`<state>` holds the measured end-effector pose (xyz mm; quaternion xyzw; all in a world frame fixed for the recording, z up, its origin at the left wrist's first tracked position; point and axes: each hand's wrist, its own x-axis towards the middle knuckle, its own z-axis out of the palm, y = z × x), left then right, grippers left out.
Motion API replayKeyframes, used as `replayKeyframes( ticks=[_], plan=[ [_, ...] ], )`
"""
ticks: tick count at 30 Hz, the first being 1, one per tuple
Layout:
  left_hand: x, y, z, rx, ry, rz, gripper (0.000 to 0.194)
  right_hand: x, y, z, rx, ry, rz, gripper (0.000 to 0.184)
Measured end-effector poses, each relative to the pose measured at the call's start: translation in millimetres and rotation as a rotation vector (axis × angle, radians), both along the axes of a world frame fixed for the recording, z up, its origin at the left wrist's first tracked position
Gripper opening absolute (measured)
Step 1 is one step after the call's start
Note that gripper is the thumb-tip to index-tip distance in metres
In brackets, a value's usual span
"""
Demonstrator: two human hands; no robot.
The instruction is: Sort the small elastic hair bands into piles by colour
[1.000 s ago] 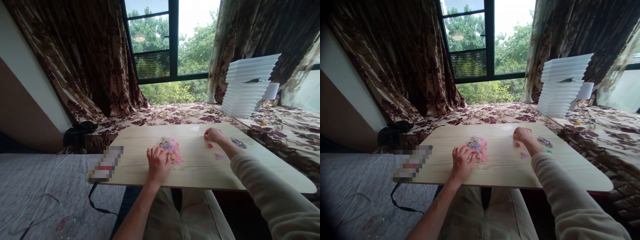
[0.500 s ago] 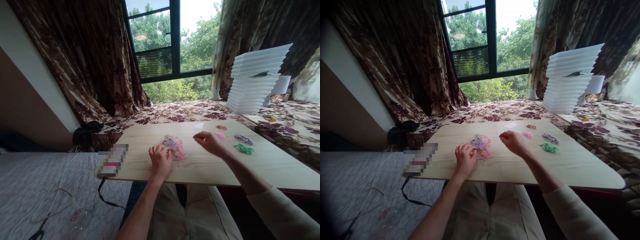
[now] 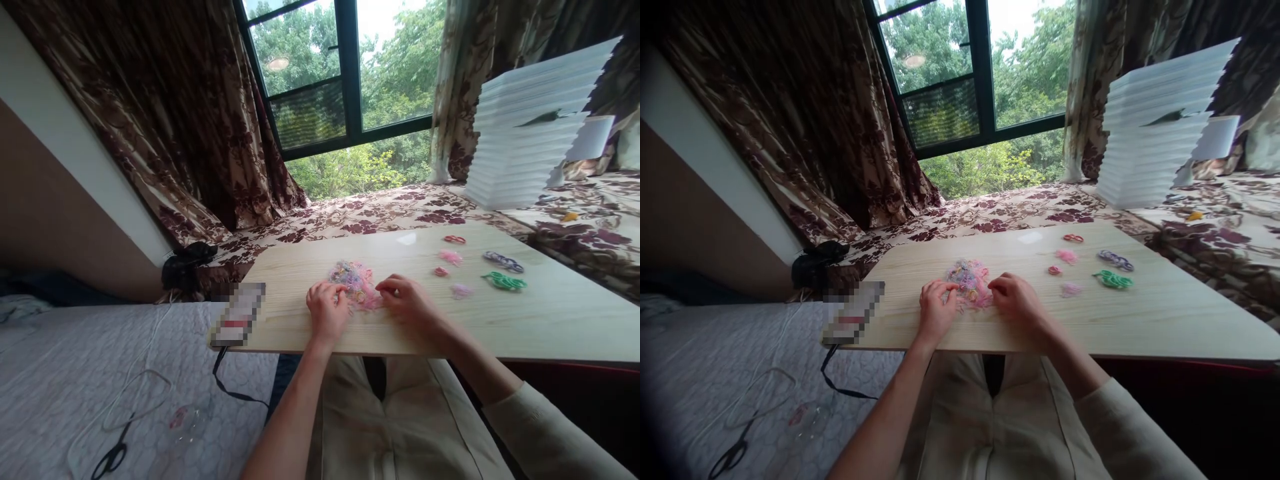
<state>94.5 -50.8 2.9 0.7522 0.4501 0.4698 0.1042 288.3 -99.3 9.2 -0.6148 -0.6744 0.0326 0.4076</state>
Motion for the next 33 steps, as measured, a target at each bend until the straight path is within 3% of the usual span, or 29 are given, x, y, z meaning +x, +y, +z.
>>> replayKeyframes(
  ticks=[8,16,33],
  plan=[
    [1,-6,2.6,0.061,0.179,-0.056,0.02,1,2,-2.2,0.022,-0.01,-0.017,0.028],
    [4,-14,6.7,0.105,0.404,-0.151,0.034,1,3,-4.3,0.005,-0.028,-0.024,0.026],
    [5,-11,4.2,0.09,0.311,-0.142,0.005,-1,1,-2.4,-0.027,-0.047,-0.04,0.025]
  ],
)
